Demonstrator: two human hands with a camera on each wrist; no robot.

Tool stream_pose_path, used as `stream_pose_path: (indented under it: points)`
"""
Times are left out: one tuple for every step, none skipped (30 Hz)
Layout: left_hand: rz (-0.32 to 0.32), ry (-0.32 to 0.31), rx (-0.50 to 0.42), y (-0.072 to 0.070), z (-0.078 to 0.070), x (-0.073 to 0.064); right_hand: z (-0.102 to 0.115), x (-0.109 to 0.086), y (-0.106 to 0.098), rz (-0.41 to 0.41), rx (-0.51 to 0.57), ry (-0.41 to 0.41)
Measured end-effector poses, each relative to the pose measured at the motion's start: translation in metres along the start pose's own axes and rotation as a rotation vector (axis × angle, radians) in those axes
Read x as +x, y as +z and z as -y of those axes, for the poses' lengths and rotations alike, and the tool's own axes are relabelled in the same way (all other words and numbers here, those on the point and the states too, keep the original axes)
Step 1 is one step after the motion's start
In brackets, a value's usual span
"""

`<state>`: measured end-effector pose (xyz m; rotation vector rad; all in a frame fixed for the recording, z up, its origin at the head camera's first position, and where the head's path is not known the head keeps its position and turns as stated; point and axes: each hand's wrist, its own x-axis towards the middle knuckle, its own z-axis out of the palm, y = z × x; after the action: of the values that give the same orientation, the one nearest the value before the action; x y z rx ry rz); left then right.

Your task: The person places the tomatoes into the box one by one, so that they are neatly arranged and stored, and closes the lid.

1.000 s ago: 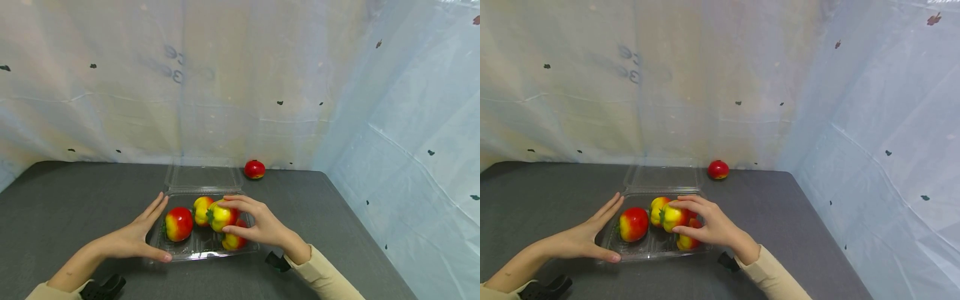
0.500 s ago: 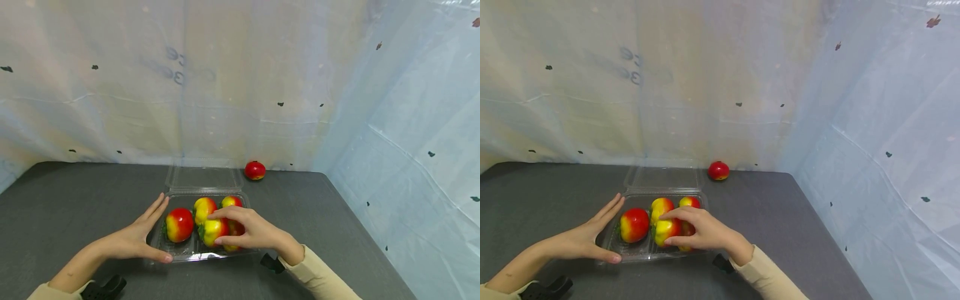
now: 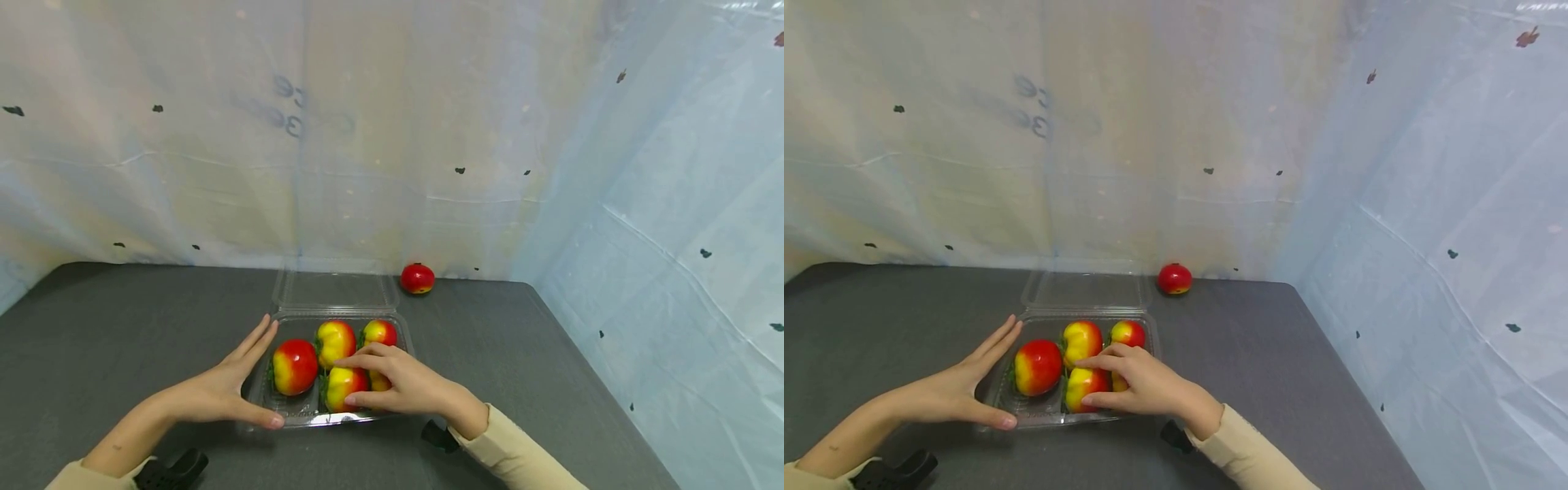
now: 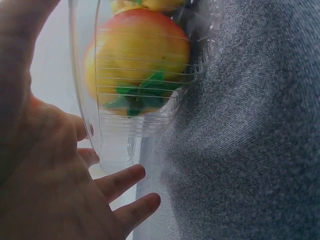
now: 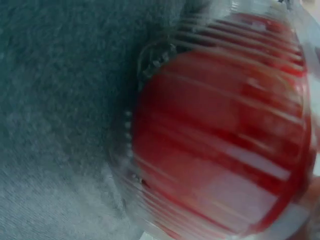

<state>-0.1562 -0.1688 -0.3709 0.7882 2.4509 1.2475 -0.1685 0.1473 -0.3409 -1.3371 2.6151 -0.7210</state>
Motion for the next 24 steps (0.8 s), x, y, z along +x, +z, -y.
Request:
stream_pose_path:
  points:
    - [0.000, -0.002, 0.000, 0.000, 0.000, 0.000, 0.000, 0.000, 0.001, -0.002, 0.006, 0.002]
    - [0.001, -0.003, -0.001, 0.000, 0.000, 0.000, 0.000, 0.000, 0.001, -0.006, 0.010, 0.003]
    - [0.000, -0.004, -0.001, 0.000, 0.000, 0.000, 0.000, 0.000, 0.002, -0.009, 0.015, 0.001]
    - [-0.001, -0.005, -0.001, 0.000, 0.000, 0.000, 0.000, 0.000, 0.002, -0.012, 0.021, -0.003]
    - [-0.003, -0.004, 0.000, 0.000, 0.000, -0.001, 0.000, 0.000, 0.002, -0.016, 0.027, -0.007]
    - [-0.004, -0.004, 0.000, 0.001, 0.000, -0.001, 0.000, -0.001, 0.003, -0.020, 0.032, -0.013]
    - [-0.006, -0.002, 0.000, 0.001, 0.000, -0.001, -0.001, -0.001, 0.003, -0.024, 0.037, -0.019]
    - [-0.007, -0.001, 0.001, 0.001, 0.000, -0.001, -0.001, -0.001, 0.003, -0.030, 0.040, -0.026]
    - [-0.008, 0.001, 0.001, 0.001, 0.000, -0.001, -0.001, -0.002, 0.003, -0.035, 0.044, -0.035]
    - [-0.009, 0.002, 0.000, 0.001, 0.000, -0.001, -0.002, -0.002, 0.003, -0.042, 0.048, -0.042]
    - [-0.008, 0.003, -0.002, 0.001, 0.000, -0.001, -0.002, -0.002, 0.002, -0.049, 0.054, -0.050]
    - [-0.006, 0.002, -0.003, 0.001, 0.000, -0.001, -0.003, -0.003, 0.001, -0.057, 0.059, -0.057]
    - [-0.006, 0.002, -0.003, 0.001, 0.000, -0.001, -0.003, -0.003, 0.000, -0.066, 0.068, -0.064]
    - [-0.005, 0.002, -0.004, 0.001, -0.001, -0.001, -0.004, -0.003, -0.001, -0.075, 0.074, -0.070]
    - [-0.004, 0.001, -0.005, 0.001, -0.001, -0.001, -0.005, -0.004, -0.003, -0.086, 0.080, -0.074]
    - [-0.003, 0.001, -0.003, 0.001, -0.001, -0.001, -0.006, -0.004, -0.005, -0.099, 0.080, -0.081]
    - [-0.003, -0.001, 0.000, 0.000, -0.001, -0.001, -0.007, -0.004, -0.007, -0.113, 0.087, -0.085]
    - [-0.004, 0.000, 0.003, 0.001, -0.001, -0.001, -0.008, -0.004, -0.009, -0.129, 0.092, -0.089]
    - [-0.005, -0.001, 0.005, 0.001, -0.002, -0.001, -0.009, -0.005, -0.011, -0.146, 0.094, -0.092]
    - [-0.005, 0.001, 0.006, 0.001, -0.002, -0.001, -0.011, -0.005, -0.013, -0.165, 0.089, -0.095]
    - [-0.005, 0.001, 0.008, 0.001, -0.002, -0.001, -0.012, -0.006, -0.015, -0.184, 0.083, -0.098]
    - [-0.005, 0.002, 0.008, 0.000, -0.002, -0.001, -0.013, -0.006, -0.017, -0.202, 0.078, -0.102]
    - [-0.005, 0.003, 0.007, 0.000, -0.002, -0.001, -0.014, -0.006, -0.018, -0.218, 0.075, -0.105]
    - [-0.004, 0.005, 0.005, 0.000, -0.002, -0.001, -0.015, -0.007, -0.020, -0.232, 0.064, -0.110]
